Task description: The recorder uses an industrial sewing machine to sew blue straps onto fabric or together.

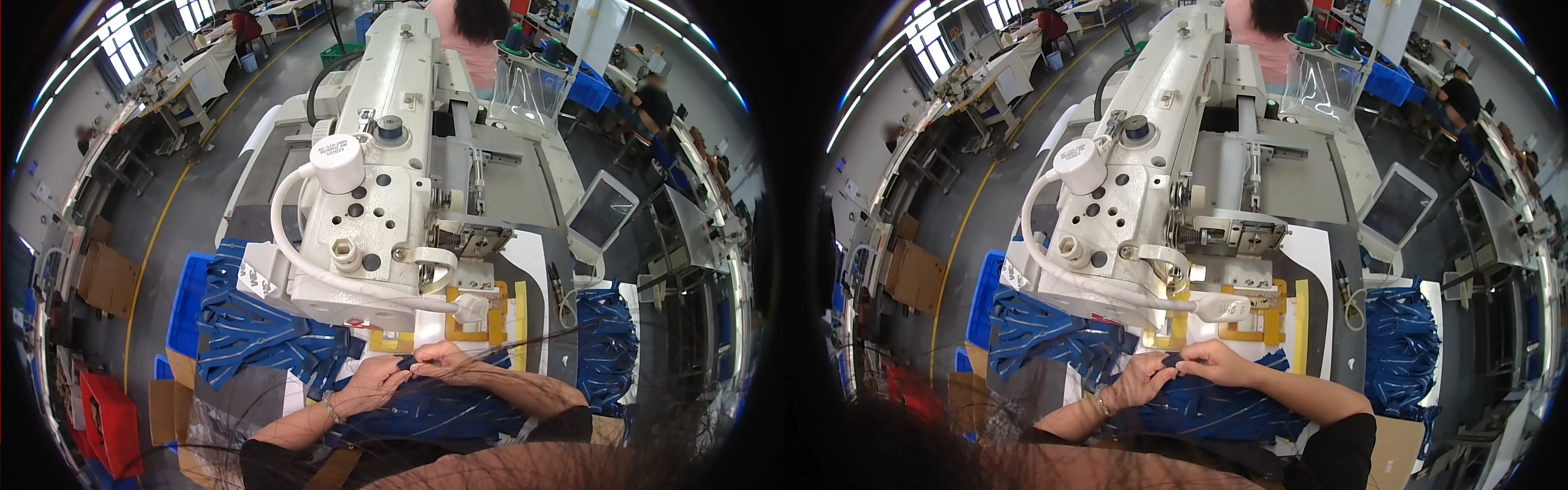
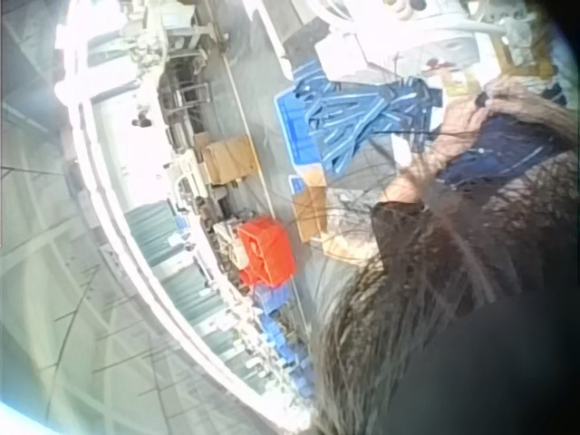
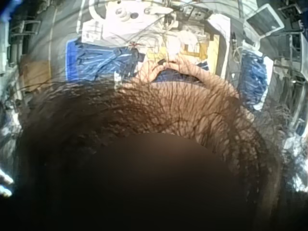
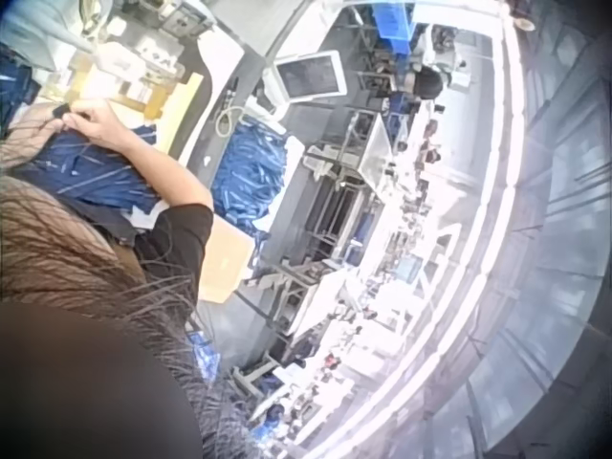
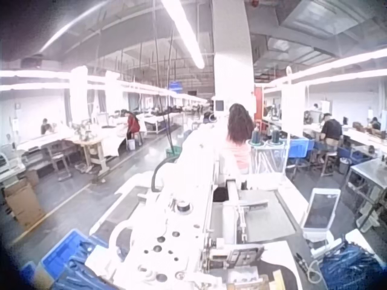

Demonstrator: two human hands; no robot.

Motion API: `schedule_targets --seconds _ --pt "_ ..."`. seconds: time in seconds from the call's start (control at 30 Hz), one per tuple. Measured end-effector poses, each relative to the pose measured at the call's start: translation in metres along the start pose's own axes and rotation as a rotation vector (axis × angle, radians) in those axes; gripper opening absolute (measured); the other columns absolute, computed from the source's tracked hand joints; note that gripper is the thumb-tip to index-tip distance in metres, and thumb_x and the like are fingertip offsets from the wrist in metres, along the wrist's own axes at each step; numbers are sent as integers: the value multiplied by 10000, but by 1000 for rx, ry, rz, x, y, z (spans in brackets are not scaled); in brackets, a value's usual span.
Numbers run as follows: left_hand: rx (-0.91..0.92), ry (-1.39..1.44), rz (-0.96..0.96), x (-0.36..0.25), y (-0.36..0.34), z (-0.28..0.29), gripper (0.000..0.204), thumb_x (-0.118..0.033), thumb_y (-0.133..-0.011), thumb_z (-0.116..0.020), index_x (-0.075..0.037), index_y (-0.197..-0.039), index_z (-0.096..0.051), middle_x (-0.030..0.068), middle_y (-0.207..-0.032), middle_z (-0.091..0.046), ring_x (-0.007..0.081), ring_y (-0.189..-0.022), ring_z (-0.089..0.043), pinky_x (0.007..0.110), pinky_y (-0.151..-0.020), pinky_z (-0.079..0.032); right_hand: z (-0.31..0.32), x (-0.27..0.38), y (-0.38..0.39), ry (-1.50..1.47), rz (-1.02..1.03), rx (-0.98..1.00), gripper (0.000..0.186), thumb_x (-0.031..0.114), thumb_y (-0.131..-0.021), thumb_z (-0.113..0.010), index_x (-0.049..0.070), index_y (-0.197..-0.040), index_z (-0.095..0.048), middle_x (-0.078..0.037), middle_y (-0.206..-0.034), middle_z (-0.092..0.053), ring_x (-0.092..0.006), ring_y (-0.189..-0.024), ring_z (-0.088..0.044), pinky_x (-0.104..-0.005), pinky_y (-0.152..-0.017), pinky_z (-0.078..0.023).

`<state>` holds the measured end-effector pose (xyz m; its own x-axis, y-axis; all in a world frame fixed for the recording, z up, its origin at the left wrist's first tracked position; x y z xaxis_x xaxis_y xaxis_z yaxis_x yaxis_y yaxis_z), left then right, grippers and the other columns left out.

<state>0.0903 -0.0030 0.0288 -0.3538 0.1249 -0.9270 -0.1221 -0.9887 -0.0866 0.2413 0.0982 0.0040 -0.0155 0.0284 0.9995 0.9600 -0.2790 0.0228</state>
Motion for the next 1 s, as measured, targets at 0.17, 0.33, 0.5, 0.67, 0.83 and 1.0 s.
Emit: schedule_targets --seconds 0.17,0.33,0.5,0.67,0.83,1.0 --pt "38 -15 47 4 1 0 187 -153 -921 -515 -4 -892 -623 118 -768 -621 267 -716 -606 327 -684 -475 1 -9 2 18 -3 9 232 164 -933 -566 -30 -806 -565 -42 -708 -544 -77 -698 -477 -256 -640 -408" --pt "24 -54 68 10 2 3 224 -165 -930 -480 -1 -864 -618 118 -718 -592 294 -676 -578 353 -671 -459 0 -1 2 110 28 -1 210 164 -920 -582 -18 -816 -575 -82 -711 -569 -120 -673 -500 -278 -637 -413" --pt "-1 -77 -9 9 1 3 206 -131 -914 -490 -10 -782 -592 125 -686 -567 322 -664 -567 373 -643 -447 1 0 1 134 44 -2 213 178 -911 -593 -13 -815 -589 -106 -707 -579 -153 -661 -516 -287 -628 -412" --pt "-8 -99 -31 2 -2 6 200 -106 -900 -510 -9 -735 -567 134 -675 -562 323 -649 -562 379 -623 -443 0 0 2 150 26 -26 216 184 -906 -603 -9 -811 -592 -92 -688 -564 -136 -644 -494 -281 -609 -402" --pt "-9 -233 -85 1 -5 12 201 -103 -893 -522 -9 -719 -555 136 -672 -562 328 -640 -559 388 -604 -442 2 5 1 212 -19 -114 181 146 -876 -649 3 -787 -584 -13 -637 -499 -65 -581 -422 -244 -530 -360" --pt "95 -572 -172 1 0 14 178 -175 -864 -594 -39 -753 -564 109 -682 -544 296 -680 -561 365 -650 -458 4 -3 -1 51 -151 -26 158 118 -871 -657 26 -764 -586 43 -621 -482 -21 -559 -390 -214 -490 -322"
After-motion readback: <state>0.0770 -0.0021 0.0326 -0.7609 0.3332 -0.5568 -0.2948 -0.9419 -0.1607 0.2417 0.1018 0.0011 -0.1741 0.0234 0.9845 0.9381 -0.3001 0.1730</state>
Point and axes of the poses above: each hand's wrist, its own y-axis away from the middle knuckle, its own z-axis out of the back of the hand, x = y × z, the point moved 2 cm from there along -y, towards the middle knuckle
